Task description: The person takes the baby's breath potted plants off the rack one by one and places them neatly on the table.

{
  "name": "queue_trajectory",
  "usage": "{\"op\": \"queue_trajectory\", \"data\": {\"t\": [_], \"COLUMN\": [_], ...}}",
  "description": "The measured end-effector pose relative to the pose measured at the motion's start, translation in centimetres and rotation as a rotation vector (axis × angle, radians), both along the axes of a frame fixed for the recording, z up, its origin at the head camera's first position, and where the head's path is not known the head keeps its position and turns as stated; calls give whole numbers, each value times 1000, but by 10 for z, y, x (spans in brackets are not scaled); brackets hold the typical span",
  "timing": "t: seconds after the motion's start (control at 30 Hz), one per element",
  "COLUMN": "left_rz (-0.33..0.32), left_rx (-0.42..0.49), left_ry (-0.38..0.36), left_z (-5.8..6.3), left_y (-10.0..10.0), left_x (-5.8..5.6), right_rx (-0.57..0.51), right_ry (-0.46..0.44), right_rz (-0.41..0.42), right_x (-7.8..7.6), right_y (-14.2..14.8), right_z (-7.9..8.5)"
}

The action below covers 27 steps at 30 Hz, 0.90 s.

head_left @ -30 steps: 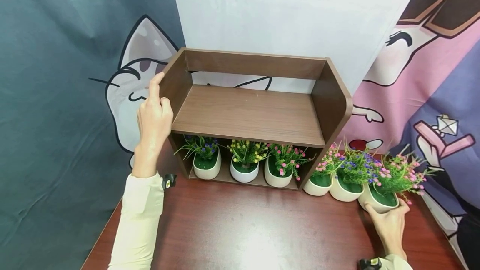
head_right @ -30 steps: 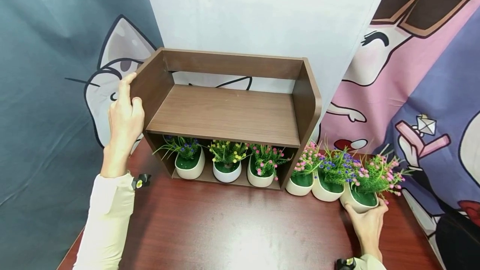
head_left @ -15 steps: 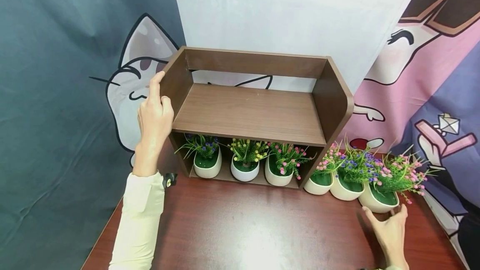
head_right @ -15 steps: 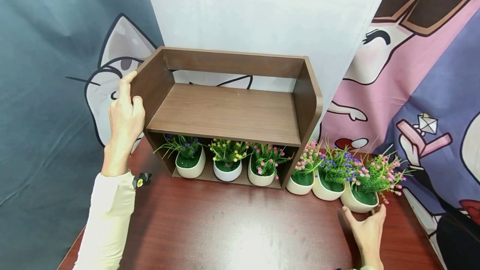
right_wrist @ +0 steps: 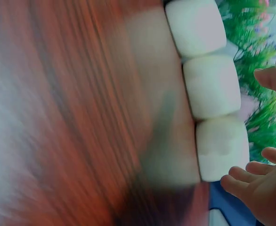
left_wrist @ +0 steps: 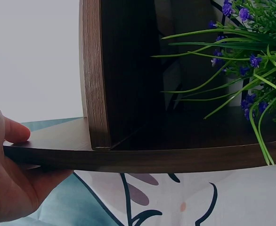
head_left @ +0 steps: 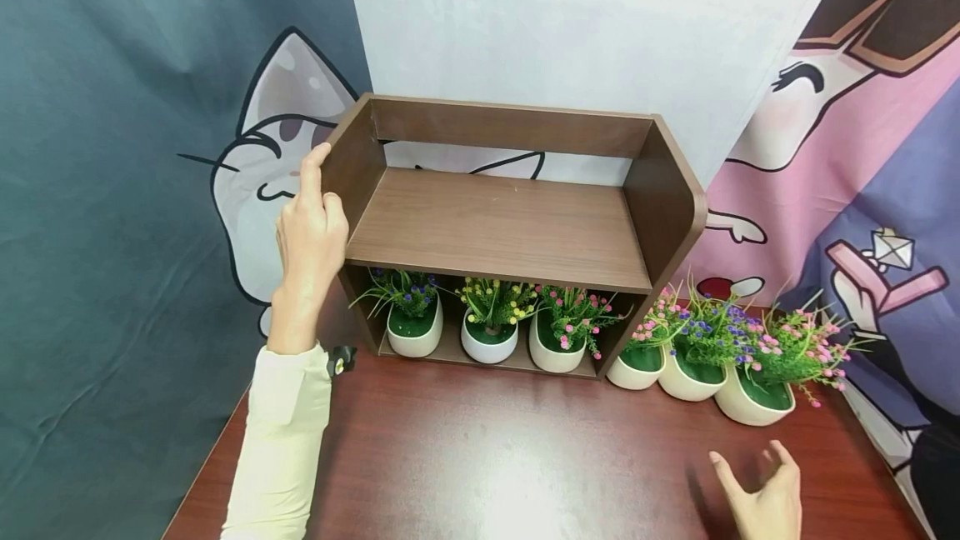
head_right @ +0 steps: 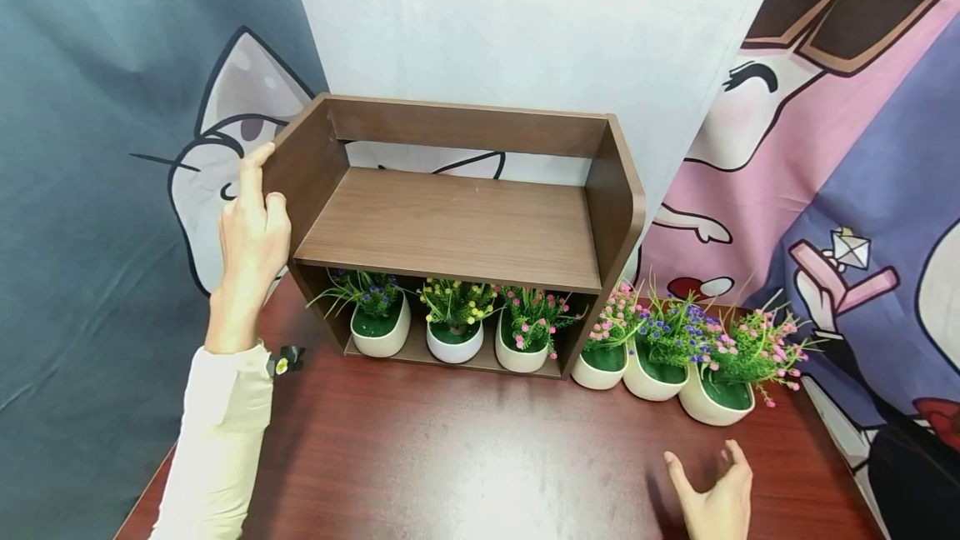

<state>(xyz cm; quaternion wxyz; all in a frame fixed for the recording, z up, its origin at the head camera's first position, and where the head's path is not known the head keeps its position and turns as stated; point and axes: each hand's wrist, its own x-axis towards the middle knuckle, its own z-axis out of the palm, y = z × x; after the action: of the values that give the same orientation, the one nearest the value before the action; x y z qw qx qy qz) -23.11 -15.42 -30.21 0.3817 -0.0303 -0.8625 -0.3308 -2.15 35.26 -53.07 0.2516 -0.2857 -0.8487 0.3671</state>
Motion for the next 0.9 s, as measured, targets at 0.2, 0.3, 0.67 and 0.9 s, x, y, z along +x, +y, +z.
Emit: {"op": "queue_trajectory", "data": {"t": [0.2,0.3,0.67,0.9], "left_rz": [1,-2,1,6], "left_rx": [3,7,7,6], "left_ry": [1,-8,-15,-12], "left_z": [1,1,2,2], "left_y": [1,2,2,1], "left_x": [0,0,1,2], "right_rx": [68,71,-15,-22], "right_ry": [81,119,183,160], "right_rz": [28,67,197,291], "right_x": [9,12,14,7], "right_y": [-26,-35,-75,-104], "right_z": [5,7,0,-5]}}
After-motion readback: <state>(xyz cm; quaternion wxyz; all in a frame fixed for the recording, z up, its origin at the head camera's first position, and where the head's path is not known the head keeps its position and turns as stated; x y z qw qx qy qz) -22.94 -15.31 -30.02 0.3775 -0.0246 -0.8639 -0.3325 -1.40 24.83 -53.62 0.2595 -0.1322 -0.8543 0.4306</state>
